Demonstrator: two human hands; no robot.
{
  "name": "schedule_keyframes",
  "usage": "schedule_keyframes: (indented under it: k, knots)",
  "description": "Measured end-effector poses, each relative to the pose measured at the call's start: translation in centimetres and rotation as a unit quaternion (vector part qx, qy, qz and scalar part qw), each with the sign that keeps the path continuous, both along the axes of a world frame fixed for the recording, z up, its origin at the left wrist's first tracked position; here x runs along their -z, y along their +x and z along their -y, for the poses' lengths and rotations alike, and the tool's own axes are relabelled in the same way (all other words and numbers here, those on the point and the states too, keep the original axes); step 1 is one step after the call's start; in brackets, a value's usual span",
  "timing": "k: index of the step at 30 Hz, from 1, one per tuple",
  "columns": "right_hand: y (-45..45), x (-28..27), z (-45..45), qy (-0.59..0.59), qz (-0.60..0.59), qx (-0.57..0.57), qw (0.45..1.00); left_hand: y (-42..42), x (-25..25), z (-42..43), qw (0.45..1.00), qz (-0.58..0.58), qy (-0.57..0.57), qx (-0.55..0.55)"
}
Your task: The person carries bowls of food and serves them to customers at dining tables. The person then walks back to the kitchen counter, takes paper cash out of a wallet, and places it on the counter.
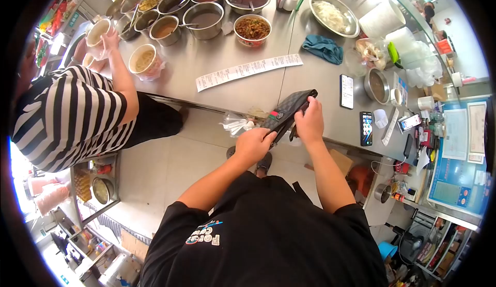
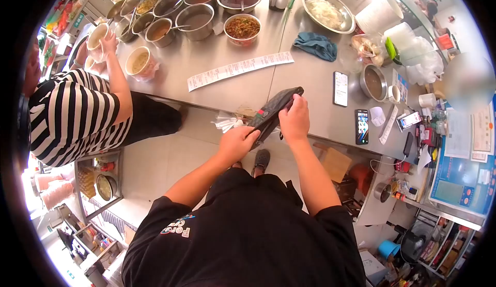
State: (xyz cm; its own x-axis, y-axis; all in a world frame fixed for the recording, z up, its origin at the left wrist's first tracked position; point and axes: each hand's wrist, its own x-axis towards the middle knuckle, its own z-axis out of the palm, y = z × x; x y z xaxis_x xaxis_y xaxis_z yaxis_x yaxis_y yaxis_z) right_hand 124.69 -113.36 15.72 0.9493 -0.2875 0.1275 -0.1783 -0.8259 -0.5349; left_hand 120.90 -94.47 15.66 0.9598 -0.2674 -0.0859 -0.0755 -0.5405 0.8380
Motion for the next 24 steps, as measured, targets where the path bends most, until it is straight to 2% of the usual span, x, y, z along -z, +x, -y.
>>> schedule_keyframes:
  k: [1, 2, 4, 8, 11, 13, 17, 19, 20, 22, 24]
  knots:
    - [0.1, 0.0, -0.1, -0.064, 0.038, -0.007, 0.997, 0.1, 0.0, -0.1, 1.0, 0.01, 0.002, 0.003]
    - [0.1, -0.1, 0.0, -0.067, 0.037, -0.006, 0.997, 0.1, 0.0, -0.2, 1.0, 0.009, -0.001, 0.004]
    - [0.1, -0.8, 0.2, -0.154, 0.038, -0.031, 0.987, 0.2, 0.0, -0.3, 1.0, 0.012, -0.007, 0.01]
    - [0.5, -2.2, 0.4, -0.179, 0.028, -0.029, 0.983, 0.4, -0.3, -0.2, 0.998, 0.056, -0.002, -0.002]
    - [1.1, -2.3, 1.1, -0.12, -0.023, 0.018, 0.992, 0.9, -0.9, -0.3, 0.995, 0.09, 0.032, 0.014]
    - [1.6, -1.6, 2.3, -0.044, -0.074, 0.06, 0.994, 1.1, -0.8, -0.3, 0.986, 0.159, 0.05, 0.015]
    - [1.6, -0.8, 3.4, -0.01, -0.094, 0.072, 0.993, 1.4, -1.1, 0.0, 0.984, 0.152, 0.084, 0.03]
    - [1.2, -1.2, 3.1, 0.14, -0.112, 0.105, 0.978, 1.3, -0.8, 0.1, 0.983, 0.15, 0.093, 0.044]
    - [1.1, -1.0, 3.1, 0.143, -0.112, 0.103, 0.978, 1.3, -0.8, 0.0, 0.983, 0.15, 0.096, 0.044]
    - [0.8, -0.9, 3.6, 0.222, -0.107, 0.101, 0.964, 1.3, -1.0, 0.1, 0.987, 0.116, 0.095, 0.065]
    - [0.8, -1.2, 3.9, 0.258, -0.114, 0.095, 0.955, 1.3, -0.7, 0.2, 0.985, 0.142, 0.083, 0.048]
